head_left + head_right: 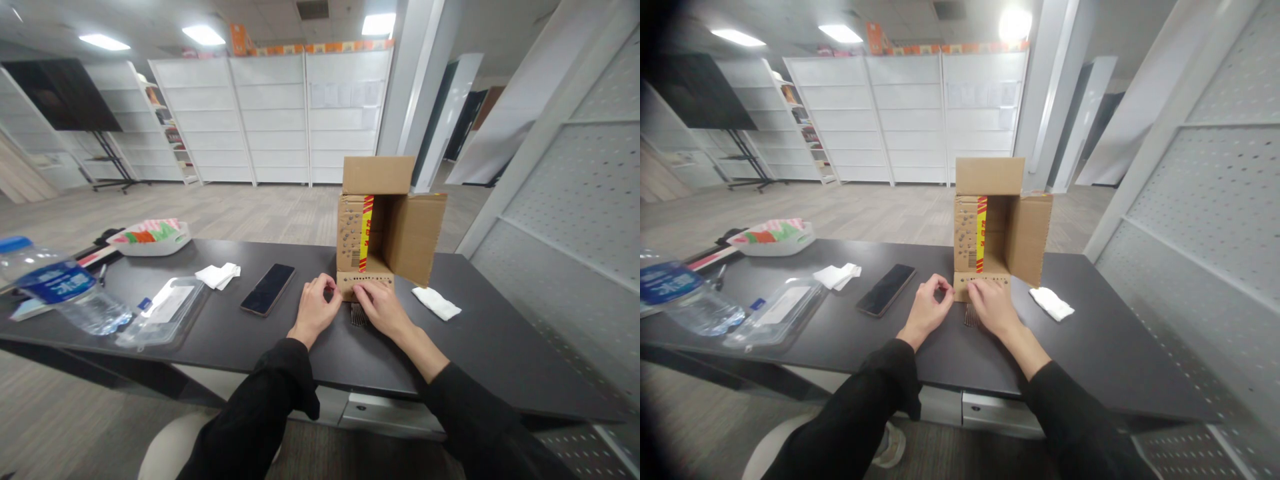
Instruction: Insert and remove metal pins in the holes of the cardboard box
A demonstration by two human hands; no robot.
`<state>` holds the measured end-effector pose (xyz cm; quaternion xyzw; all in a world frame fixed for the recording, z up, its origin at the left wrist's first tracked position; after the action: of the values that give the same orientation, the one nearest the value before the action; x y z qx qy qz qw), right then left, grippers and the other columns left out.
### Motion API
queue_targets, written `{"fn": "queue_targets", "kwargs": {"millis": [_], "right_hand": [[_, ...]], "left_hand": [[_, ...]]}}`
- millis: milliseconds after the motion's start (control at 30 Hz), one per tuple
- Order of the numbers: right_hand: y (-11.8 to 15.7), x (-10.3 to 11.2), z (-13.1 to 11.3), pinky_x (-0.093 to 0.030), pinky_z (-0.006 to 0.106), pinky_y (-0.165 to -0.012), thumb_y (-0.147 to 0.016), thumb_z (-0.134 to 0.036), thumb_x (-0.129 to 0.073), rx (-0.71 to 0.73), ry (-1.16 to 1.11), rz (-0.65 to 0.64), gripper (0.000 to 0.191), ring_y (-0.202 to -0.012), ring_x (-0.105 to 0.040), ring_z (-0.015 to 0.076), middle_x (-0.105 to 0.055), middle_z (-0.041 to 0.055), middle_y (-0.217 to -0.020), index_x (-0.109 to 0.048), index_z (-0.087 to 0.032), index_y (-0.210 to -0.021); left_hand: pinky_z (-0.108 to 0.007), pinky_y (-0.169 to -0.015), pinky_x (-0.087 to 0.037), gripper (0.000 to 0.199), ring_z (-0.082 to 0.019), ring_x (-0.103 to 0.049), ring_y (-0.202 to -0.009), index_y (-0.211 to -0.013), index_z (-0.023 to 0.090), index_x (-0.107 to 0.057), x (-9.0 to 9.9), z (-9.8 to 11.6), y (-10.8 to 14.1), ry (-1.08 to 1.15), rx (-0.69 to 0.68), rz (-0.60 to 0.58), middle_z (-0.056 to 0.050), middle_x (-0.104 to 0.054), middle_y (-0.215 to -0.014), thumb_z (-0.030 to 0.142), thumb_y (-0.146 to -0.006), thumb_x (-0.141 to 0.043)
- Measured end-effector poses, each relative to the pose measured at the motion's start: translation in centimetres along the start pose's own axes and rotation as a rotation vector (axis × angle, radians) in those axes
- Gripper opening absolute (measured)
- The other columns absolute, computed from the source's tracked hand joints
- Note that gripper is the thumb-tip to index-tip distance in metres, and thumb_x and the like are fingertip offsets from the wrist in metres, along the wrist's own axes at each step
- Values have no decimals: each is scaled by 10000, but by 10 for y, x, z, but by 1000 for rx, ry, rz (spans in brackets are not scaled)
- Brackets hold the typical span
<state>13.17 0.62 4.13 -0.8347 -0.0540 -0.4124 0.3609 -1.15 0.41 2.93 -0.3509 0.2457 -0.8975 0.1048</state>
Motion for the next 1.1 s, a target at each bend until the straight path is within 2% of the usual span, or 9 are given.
{"fn": "queue_targets", "kwargs": {"millis": [200,333,800,1100], "right_hand": [[-10,13,22,-476,353,-778,-986,-362,-405,-140,-101,196,316,-827,-682,238,-738,88,-885,-668,-205,-913],[-10,16,29,-482,362,-778,-990,-382,-397,-169,-94,257,333,-836,-684,244,-742,90,-906,-670,-199,-937],[-11,8,27,-447,379,-830,-1008,-347,-370,-112,5,228,329,-879,-682,245,-742,93,-953,-662,-200,-965],[-13,-2,21,-383,367,-815,-990,-313,-449,-56,146,141,236,-919,-644,240,-724,76,-950,-654,-206,-940]], "left_hand": [[-297,-782,-411,63,-151,-596,-769,-792,216,-512,1,2,0,8,6,0,16,-657,-778,187,-811,-565],[-300,-793,-411,64,-153,-600,-778,-790,215,-512,1,2,-1,8,6,-5,12,-661,-787,185,-805,-566],[-316,-810,-411,69,-159,-618,-799,-791,219,-504,1,2,-1,6,10,-7,13,-663,-791,183,-806,-561],[-307,-808,-413,64,-157,-610,-800,-795,219,-512,0,0,0,11,-4,-3,15,-656,-794,179,-809,-559]]}}
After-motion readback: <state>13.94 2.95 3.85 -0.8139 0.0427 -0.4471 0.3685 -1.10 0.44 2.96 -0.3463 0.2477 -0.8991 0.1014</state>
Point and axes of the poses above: each hand's wrist, its own y-axis away from the middle knuckle, its own x-axis out of the back of the hand, z = x × y, the point moved 10 cm from there along -y, towards the middle knuckle
